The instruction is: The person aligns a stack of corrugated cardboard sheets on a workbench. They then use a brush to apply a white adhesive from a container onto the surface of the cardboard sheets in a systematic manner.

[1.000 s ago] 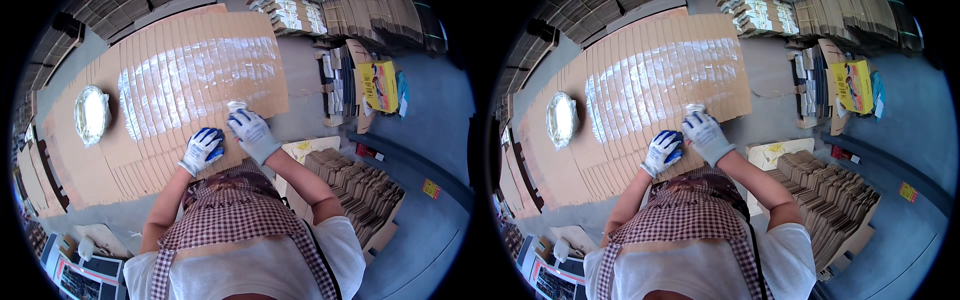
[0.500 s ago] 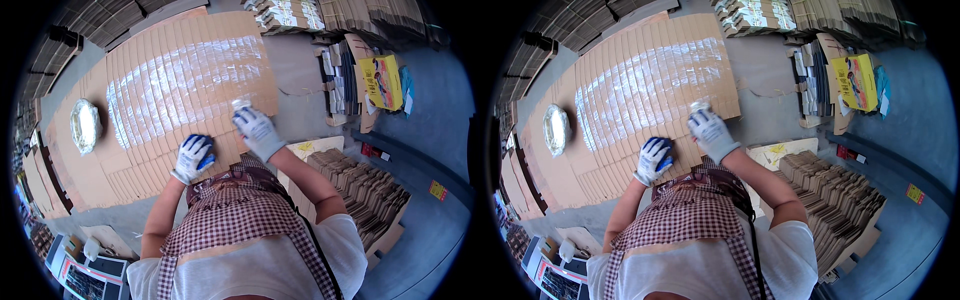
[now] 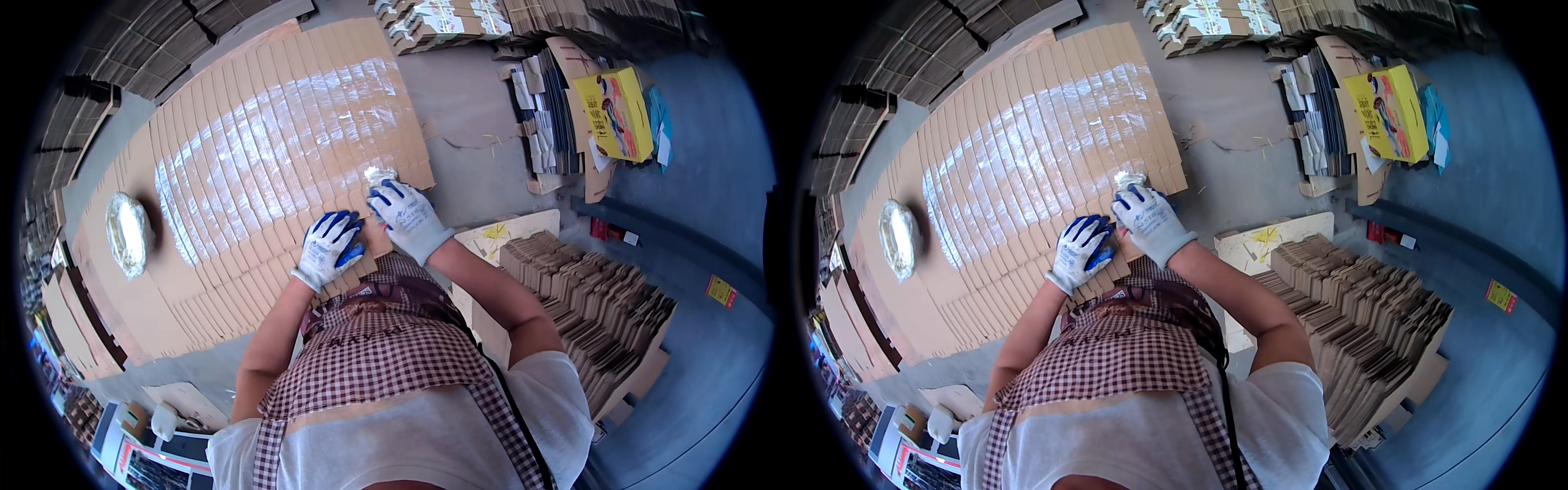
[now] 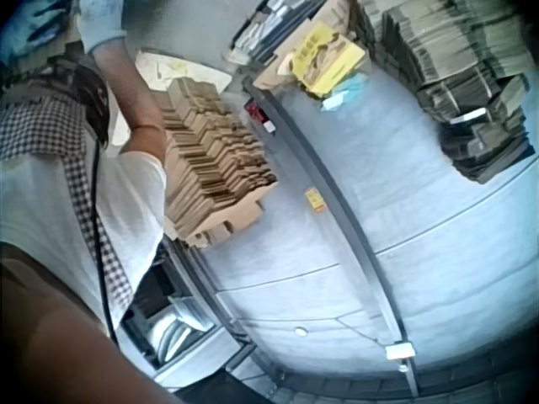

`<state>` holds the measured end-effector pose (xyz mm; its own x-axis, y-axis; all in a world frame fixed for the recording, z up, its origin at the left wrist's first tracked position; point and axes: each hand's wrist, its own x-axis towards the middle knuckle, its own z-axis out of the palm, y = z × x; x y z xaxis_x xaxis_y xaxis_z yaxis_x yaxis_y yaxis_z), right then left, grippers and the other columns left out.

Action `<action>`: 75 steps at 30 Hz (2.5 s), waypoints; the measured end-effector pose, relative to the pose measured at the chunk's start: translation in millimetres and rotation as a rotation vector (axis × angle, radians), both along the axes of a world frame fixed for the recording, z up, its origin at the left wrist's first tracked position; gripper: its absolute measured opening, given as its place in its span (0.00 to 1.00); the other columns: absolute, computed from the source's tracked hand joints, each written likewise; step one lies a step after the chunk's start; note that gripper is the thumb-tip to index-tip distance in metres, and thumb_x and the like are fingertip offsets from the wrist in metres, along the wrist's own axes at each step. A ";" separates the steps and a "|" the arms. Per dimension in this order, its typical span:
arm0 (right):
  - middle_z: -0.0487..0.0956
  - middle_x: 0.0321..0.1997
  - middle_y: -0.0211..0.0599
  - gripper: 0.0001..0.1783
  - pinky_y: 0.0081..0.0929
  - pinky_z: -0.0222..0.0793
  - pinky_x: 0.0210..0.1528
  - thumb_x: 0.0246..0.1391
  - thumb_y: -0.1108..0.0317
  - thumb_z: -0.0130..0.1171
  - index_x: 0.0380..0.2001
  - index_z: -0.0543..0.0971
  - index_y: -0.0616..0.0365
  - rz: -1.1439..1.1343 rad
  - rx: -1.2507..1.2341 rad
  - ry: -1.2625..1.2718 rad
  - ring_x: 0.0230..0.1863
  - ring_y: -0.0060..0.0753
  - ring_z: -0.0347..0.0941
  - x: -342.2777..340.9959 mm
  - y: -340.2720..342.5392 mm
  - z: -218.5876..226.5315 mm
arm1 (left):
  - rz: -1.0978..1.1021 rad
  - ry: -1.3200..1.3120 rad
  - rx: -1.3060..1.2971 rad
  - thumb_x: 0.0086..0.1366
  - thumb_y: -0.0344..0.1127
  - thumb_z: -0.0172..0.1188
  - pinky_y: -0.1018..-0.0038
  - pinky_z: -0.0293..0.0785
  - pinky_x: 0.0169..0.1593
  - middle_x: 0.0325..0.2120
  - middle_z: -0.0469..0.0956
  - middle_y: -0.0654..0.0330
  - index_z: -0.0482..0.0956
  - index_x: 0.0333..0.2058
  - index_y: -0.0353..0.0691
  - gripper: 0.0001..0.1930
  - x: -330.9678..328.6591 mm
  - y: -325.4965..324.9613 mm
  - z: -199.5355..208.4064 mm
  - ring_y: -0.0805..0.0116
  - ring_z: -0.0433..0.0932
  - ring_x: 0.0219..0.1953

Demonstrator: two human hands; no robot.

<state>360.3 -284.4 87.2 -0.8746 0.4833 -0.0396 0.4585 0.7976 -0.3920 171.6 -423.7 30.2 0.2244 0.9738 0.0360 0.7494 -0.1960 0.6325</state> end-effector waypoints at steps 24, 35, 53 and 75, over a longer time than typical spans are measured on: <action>0.77 0.52 0.40 0.19 0.42 0.71 0.54 0.50 0.71 0.57 0.48 0.77 0.50 -0.376 -0.151 0.183 0.50 0.46 0.76 9.1 61.5 -18.2 | -0.231 -0.023 -0.050 0.67 0.44 0.52 0.63 0.56 0.67 0.59 0.69 0.53 0.68 0.60 0.43 0.25 128.0 151.1 -27.3 0.52 0.64 0.63; 0.76 0.53 0.40 0.19 0.40 0.74 0.50 0.50 0.69 0.59 0.48 0.75 0.53 -0.323 -0.015 0.130 0.48 0.46 0.77 -23.5 94.8 -32.1 | -0.130 -0.426 -0.294 0.67 0.41 0.54 0.65 0.57 0.67 0.62 0.67 0.52 0.65 0.63 0.45 0.26 142.1 157.9 -69.8 0.52 0.64 0.64; 0.80 0.46 0.45 0.21 0.41 0.73 0.48 0.52 0.63 0.63 0.49 0.76 0.56 -0.715 -0.048 0.209 0.44 0.51 0.77 -1.5 167.5 -32.4 | -0.546 0.407 -0.070 0.63 0.40 0.54 0.59 0.64 0.63 0.45 0.78 0.59 0.82 0.41 0.50 0.11 129.6 169.8 -26.0 0.55 0.73 0.53; 0.79 0.44 0.48 0.21 0.39 0.73 0.49 0.50 0.62 0.66 0.45 0.76 0.58 -0.854 -0.235 0.220 0.46 0.52 0.76 47.5 119.6 -15.1 | -0.540 0.395 -0.016 0.62 0.42 0.54 0.57 0.57 0.67 0.48 0.77 0.60 0.82 0.43 0.50 0.14 132.6 170.8 -31.0 0.55 0.70 0.57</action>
